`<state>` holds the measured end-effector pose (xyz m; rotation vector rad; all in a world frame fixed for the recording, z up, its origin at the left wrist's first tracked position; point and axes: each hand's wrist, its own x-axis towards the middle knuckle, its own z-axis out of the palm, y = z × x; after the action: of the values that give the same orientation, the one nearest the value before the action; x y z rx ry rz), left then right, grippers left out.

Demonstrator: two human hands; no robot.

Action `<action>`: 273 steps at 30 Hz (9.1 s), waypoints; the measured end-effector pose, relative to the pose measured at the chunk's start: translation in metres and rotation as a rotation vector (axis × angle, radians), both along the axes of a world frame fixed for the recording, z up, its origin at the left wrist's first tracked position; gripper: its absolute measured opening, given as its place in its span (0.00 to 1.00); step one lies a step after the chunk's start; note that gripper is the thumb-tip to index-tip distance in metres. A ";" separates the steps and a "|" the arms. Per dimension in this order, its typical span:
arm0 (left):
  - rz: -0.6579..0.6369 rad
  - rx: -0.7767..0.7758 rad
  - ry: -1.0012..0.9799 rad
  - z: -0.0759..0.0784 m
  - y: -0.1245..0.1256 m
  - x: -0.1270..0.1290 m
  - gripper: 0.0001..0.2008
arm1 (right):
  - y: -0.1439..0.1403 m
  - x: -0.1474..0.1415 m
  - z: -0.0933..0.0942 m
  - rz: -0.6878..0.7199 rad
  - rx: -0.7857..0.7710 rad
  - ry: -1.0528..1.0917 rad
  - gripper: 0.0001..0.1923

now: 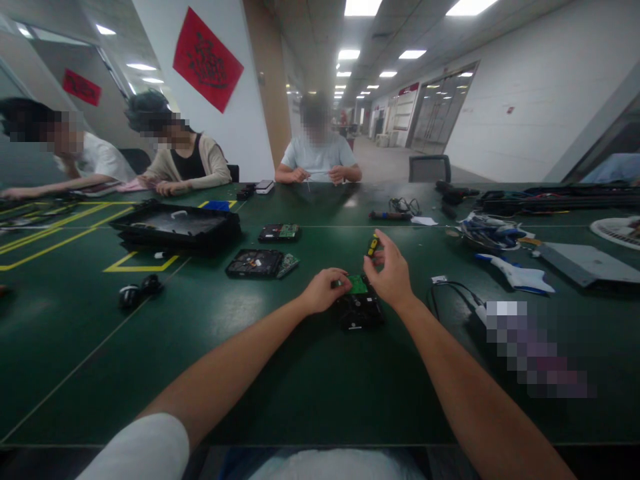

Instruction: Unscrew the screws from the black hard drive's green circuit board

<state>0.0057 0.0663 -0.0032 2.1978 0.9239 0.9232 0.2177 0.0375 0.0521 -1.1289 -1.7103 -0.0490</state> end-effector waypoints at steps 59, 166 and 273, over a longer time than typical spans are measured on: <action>-0.001 0.018 0.002 -0.005 0.004 0.001 0.06 | -0.001 0.000 0.000 -0.002 0.036 0.015 0.32; -0.014 0.011 -0.013 -0.003 0.002 -0.001 0.05 | -0.002 -0.001 0.002 -0.014 0.054 0.002 0.32; 0.003 0.024 0.009 -0.005 0.003 0.000 0.06 | 0.002 0.001 -0.005 0.082 -0.096 0.049 0.38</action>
<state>0.0058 0.0695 -0.0084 2.2227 0.9250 0.9314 0.2184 0.0395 0.0466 -1.1200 -1.7283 0.1120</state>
